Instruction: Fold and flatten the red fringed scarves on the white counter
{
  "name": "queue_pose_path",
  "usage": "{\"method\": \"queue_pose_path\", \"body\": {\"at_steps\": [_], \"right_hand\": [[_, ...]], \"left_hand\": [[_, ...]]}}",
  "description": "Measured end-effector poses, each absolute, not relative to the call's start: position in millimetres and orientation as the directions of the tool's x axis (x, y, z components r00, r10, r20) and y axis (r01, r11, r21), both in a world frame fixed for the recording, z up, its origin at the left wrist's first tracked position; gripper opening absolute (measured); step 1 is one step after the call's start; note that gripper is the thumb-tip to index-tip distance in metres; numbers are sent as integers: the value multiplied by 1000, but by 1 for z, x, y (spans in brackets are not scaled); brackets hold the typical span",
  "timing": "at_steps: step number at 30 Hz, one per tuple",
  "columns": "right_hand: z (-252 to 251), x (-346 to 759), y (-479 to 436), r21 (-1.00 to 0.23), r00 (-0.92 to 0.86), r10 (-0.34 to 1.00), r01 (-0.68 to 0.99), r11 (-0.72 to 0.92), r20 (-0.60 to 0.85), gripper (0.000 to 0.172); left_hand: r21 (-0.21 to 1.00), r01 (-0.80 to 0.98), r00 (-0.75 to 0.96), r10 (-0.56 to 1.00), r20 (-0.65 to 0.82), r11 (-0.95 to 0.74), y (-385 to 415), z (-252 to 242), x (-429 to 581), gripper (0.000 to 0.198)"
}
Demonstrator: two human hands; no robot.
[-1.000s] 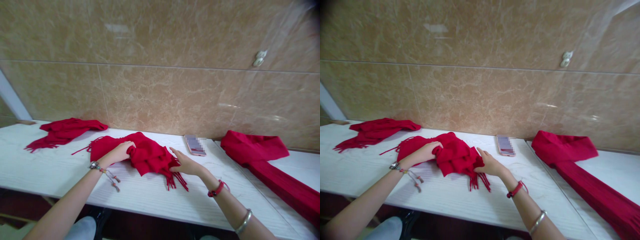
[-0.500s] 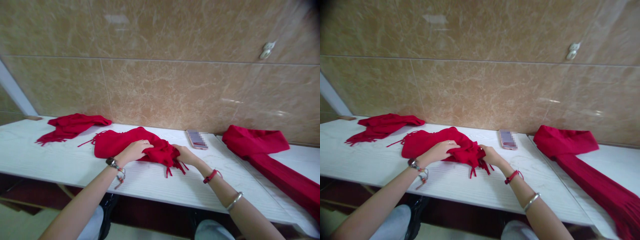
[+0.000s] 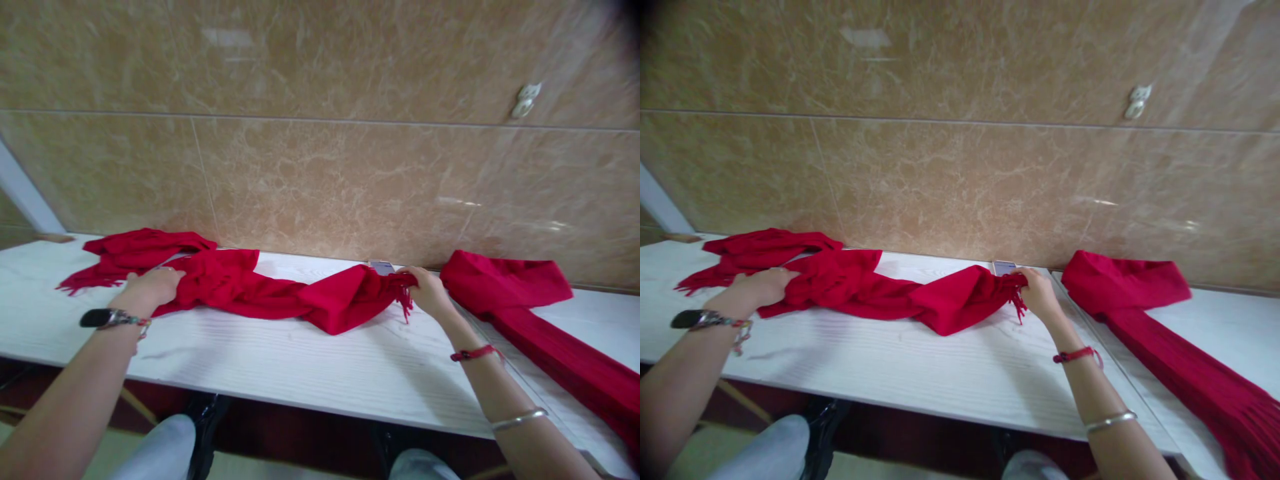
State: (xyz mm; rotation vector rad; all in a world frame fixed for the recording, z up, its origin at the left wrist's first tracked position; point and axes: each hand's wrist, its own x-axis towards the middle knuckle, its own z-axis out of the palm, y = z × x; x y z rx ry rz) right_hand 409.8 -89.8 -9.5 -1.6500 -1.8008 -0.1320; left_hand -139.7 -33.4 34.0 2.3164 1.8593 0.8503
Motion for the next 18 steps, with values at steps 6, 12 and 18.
{"method": "queue_pose_path", "body": {"at_steps": [6,12,18], "right_hand": [[-11,421,-96,-547,93,843,797,256,530,32],[-3,383,-112,-332,-331,893,842,426,306,31],[-2,361,-121,-298,-367,884,843,448,290,37]], "left_hand": [[96,943,245,859,450,-319,-61,42,-44,33],[109,795,590,802,89,-597,-62,0,52,59],[266,764,593,802,70,-588,-37,-13,54,53]]}}
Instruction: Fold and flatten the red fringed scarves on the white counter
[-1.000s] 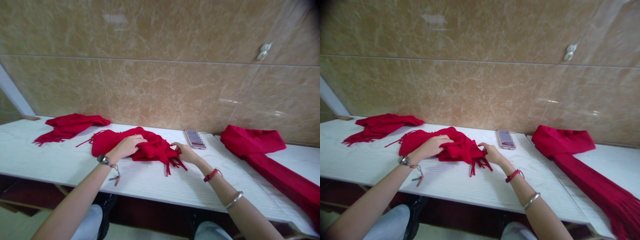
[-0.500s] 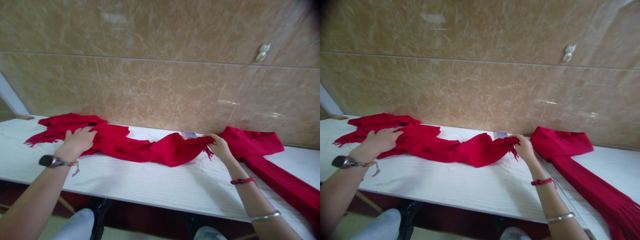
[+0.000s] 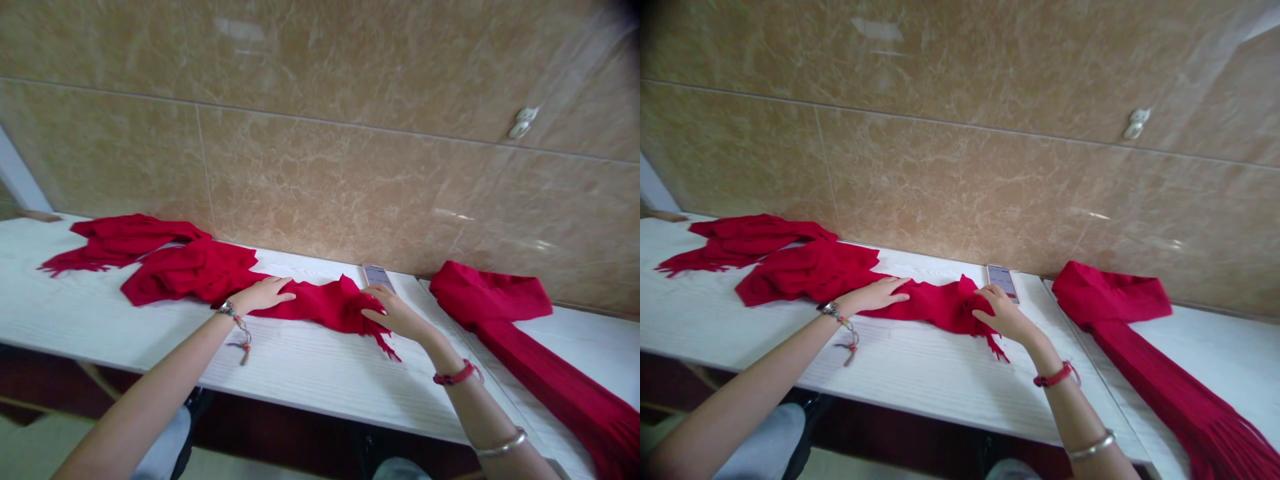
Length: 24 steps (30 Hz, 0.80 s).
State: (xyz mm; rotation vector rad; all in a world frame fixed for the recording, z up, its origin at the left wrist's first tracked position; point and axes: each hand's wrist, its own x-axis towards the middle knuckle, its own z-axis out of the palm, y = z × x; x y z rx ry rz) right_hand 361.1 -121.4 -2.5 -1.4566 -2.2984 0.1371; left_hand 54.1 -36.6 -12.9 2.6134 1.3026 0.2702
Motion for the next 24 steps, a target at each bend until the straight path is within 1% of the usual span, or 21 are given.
{"method": "queue_pose_path", "body": {"at_steps": [2,4,5,7,8,10,13,16,18,21,24], "right_hand": [[-5,355,-121,-281,-313,912,880,383,264,48],[-6,349,-122,-252,-277,941,913,320,192,56],[-7,347,-122,-235,-268,951,925,299,156,54],[-9,345,-122,-211,-272,955,933,292,120,41],[-10,345,-122,-205,-280,952,932,300,123,36],[-16,347,-119,-209,-287,946,926,315,152,34],[-27,355,-115,-227,-269,942,922,312,203,36],[-36,361,-115,-254,-277,925,904,342,260,37],[-39,361,-117,-272,-311,907,881,388,286,40],[-41,358,-119,-276,-362,885,854,441,293,47],[-41,353,-116,-279,-338,895,865,418,293,43]], "left_hand": [[291,725,630,772,88,-625,-36,-6,55,44],[289,706,646,755,114,-647,-37,1,56,36],[277,710,640,757,131,-648,-38,4,56,32],[239,737,611,774,166,-632,-40,8,54,25],[219,748,601,780,175,-626,-40,10,51,23],[196,752,608,777,164,-630,-41,16,44,19],[173,736,639,756,144,-655,-40,23,31,19],[103,751,636,756,152,-652,-38,20,26,19],[79,753,633,752,184,-653,-37,9,27,18],[98,779,576,769,276,-619,-39,-15,35,20],[123,817,489,790,370,-563,-44,-32,40,23]]}}
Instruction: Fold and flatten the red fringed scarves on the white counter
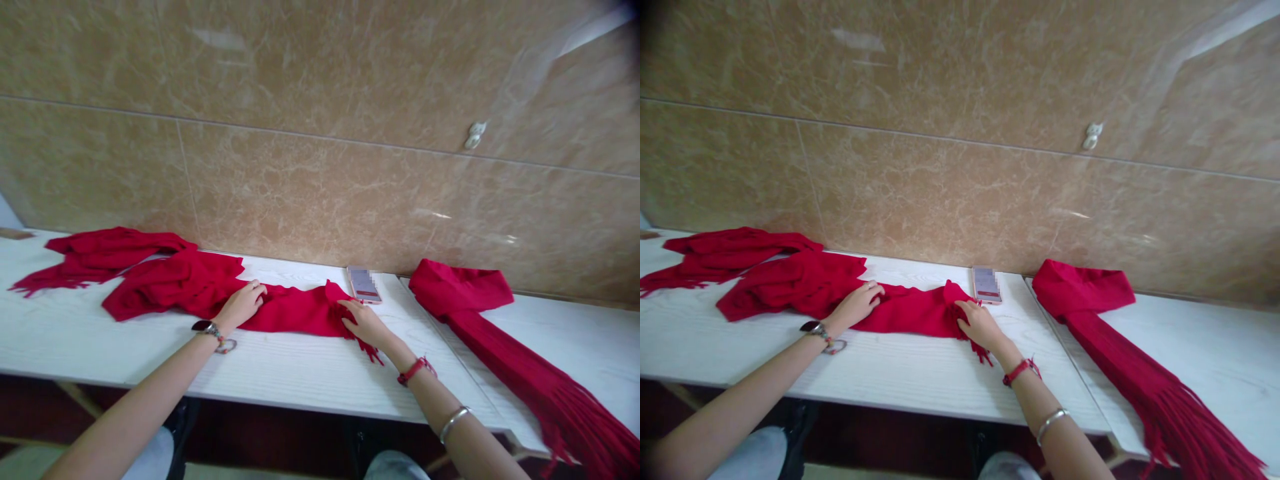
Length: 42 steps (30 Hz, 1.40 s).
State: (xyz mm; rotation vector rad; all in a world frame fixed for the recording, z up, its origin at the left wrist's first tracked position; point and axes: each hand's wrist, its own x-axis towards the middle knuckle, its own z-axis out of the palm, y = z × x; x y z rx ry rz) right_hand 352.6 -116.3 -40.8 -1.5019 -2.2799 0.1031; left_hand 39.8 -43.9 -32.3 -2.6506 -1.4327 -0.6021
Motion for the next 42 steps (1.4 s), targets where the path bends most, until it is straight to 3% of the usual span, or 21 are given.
{"method": "queue_pose_path", "body": {"at_steps": [9,13,18,21,24,28,32,35,37,42], "right_hand": [[-44,349,-112,-247,-316,888,880,406,334,30],[-47,350,-111,-230,-151,880,933,278,451,28],[-44,377,-97,-486,246,643,844,225,725,26],[-44,406,-88,-638,474,520,746,191,710,24],[-44,433,-88,-710,559,521,690,139,645,28],[-36,441,-101,-611,386,726,789,60,570,33],[-15,405,-121,-397,-125,879,857,330,461,41],[-8,365,-131,-285,-399,894,850,444,203,57],[-12,343,-135,-198,-431,898,876,439,88,58],[-25,325,-143,25,-345,931,938,345,116,36]], "left_hand": [[109,827,431,748,505,-551,-44,-32,36,21],[136,843,362,735,573,-521,-39,-36,31,17],[216,838,183,631,754,-501,-28,-39,16,18],[276,833,70,586,807,-479,-21,-37,8,18],[296,826,25,556,831,-480,-18,-33,7,18],[298,785,46,530,847,-543,-24,-32,19,16],[290,702,184,559,809,-651,-33,-33,30,17],[304,671,242,587,772,-677,-39,-31,31,19],[323,642,271,600,752,-695,-42,-28,30,22],[447,500,422,659,623,-742,-56,-16,27,32]]}}
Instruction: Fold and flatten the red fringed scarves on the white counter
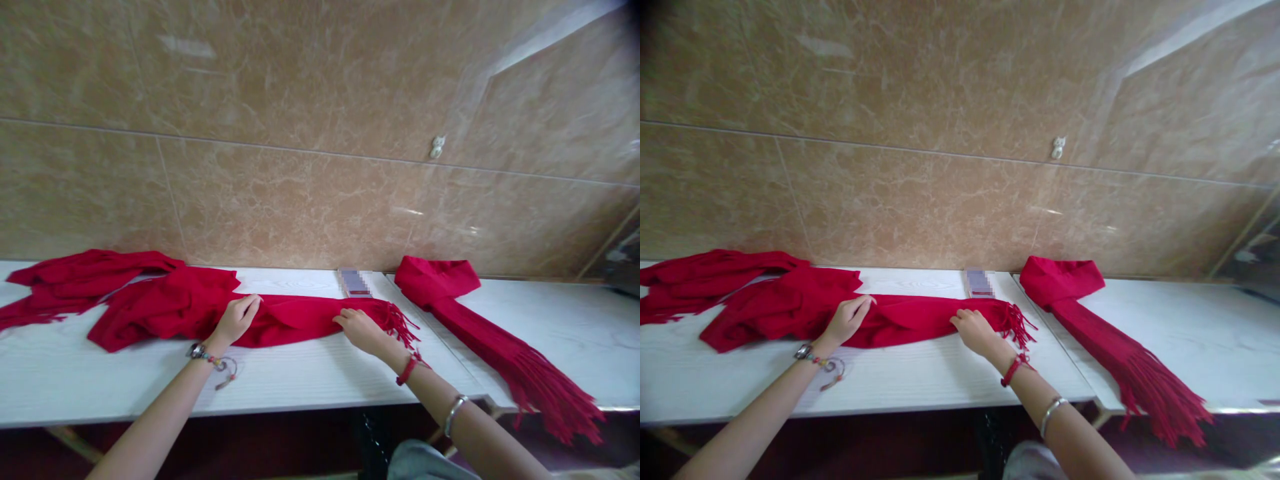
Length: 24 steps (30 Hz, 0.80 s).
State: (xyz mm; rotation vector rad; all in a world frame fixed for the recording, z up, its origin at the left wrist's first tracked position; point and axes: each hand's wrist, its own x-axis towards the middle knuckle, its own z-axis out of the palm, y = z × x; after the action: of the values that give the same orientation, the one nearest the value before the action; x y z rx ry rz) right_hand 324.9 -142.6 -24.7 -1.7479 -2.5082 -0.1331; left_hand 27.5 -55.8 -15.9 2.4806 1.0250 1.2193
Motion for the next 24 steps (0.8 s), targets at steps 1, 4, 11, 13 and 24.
{"method": "queue_pose_path", "body": {"at_steps": [1,4,11,13,24], "right_hand": [[-25,327,-145,6,-347,930,937,349,119,33],[-22,337,-156,-130,-348,926,921,367,146,24],[-24,348,-169,-180,-256,946,939,292,199,27],[-25,348,-169,-101,-233,958,962,252,166,30],[-30,354,-170,-1,-251,948,967,256,193,26]], "left_hand": [[485,471,461,675,576,-737,-59,-12,27,34],[587,378,660,654,371,-716,-70,2,24,41],[673,406,838,545,-4,-618,-71,18,27,45],[684,446,746,662,72,-577,-63,12,34,44],[205,667,743,660,-110,-716,-27,-43,55,49]]}}
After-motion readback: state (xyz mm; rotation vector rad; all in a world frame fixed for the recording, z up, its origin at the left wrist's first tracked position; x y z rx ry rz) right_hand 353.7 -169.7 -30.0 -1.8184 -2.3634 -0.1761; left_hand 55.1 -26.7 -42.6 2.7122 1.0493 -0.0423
